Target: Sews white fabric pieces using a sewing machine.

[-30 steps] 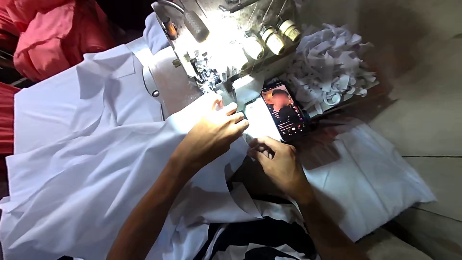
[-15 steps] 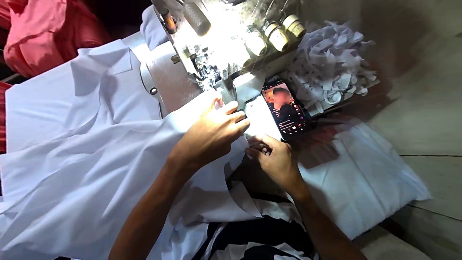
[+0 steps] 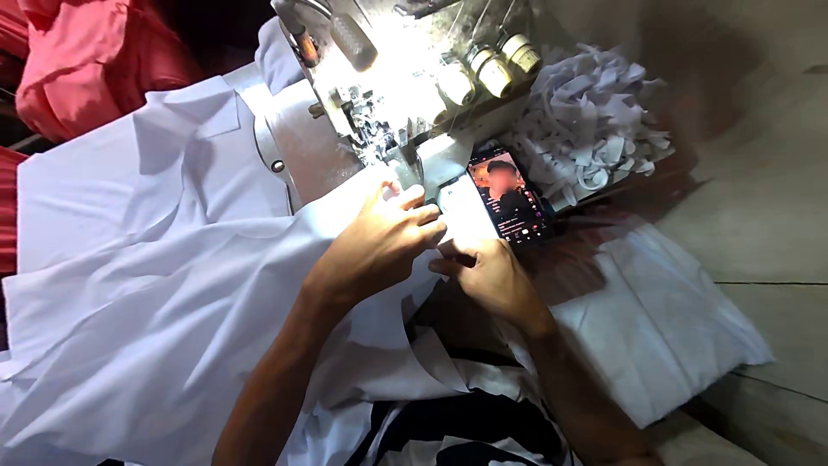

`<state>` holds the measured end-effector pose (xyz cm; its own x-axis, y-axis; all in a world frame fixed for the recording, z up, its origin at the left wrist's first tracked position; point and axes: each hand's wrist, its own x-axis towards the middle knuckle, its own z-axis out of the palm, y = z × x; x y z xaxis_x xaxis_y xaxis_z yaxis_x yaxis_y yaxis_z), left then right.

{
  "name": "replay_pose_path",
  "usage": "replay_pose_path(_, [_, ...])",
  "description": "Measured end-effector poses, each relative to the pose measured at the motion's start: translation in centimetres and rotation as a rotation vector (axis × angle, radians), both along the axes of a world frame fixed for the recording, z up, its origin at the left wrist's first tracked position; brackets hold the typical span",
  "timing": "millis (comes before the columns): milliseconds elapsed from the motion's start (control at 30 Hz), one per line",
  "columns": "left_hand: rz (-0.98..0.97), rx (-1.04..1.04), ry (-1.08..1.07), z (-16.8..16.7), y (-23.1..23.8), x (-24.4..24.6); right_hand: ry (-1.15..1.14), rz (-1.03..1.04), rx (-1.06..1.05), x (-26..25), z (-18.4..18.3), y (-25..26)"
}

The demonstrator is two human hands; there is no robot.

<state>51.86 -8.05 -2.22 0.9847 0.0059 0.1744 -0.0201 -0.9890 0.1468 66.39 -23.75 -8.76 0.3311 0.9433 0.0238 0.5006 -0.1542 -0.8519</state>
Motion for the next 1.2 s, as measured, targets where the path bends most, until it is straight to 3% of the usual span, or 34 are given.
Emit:
replay_pose_path(100, [0.097,0.01,-0.077,-0.4,-1.1,-0.7,0.032,0.007,-0.002,-0.1,-0.2,0.0])
replay_pose_path(167, [0.209,-0.088,-0.193,-1.2,-3.0,-1.6,0.067,-0.001,0.007,-0.1,-0.5,-0.4])
replay_pose_path(300, [0.322,-0.73,-0.436,-4.5,-9.4,-3.7,0.206,-0.009,0.052,-0.5,-1.3,-1.2])
replay_pose_path(400, [0.328,-1.291,-0.303,-8.6,-13.2,-4.1,0.258,0.015,0.067,-0.8,-1.4,-1.6])
replay_pose_path(500, [0.47,-1.727,-0.196,-11.6,-15.3,-3.3,0.32,0.028,0.084,-1.5,-0.4,-1.9])
replay_pose_path(600, [0.473,-2.009,-0.525,-12.6,-16.3,-3.6,0.427,0.061,0.162,-2.3,1.3,-2.4])
replay_pose_path(667, [0.27,-2.063,-0.774,-12.9,-16.3,-5.1,0.491,0.075,0.199,-2.4,2.2,-2.6])
replay_pose_path(733, [0.219,-2.013,-1.037,-12.3,-16.6,-6.8,0.54,0.071,0.208,-2.3,2.4,-2.6])
replay_pose_path(867, [0.544,-1.803,-1.529,-8.9,-17.5,-8.8,0.624,0.028,0.166,-2.4,1.2,-2.2])
replay_pose_path(933, [0.717,-1.81,-1.705,-8.3,-17.1,-9.1,0.548,-0.012,0.16,-2.5,0.4,-2.0])
replay_pose_path(1033, [0.938,-1.865,-1.834,-8.3,-15.8,-8.8,0.367,-0.066,0.153,-2.7,-0.7,-1.9])
replay_pose_path(1200, [0.94,-1.924,-1.823,-8.0,-15.1,-8.8,0.277,-0.084,0.163,-2.6,-2.1,-1.4])
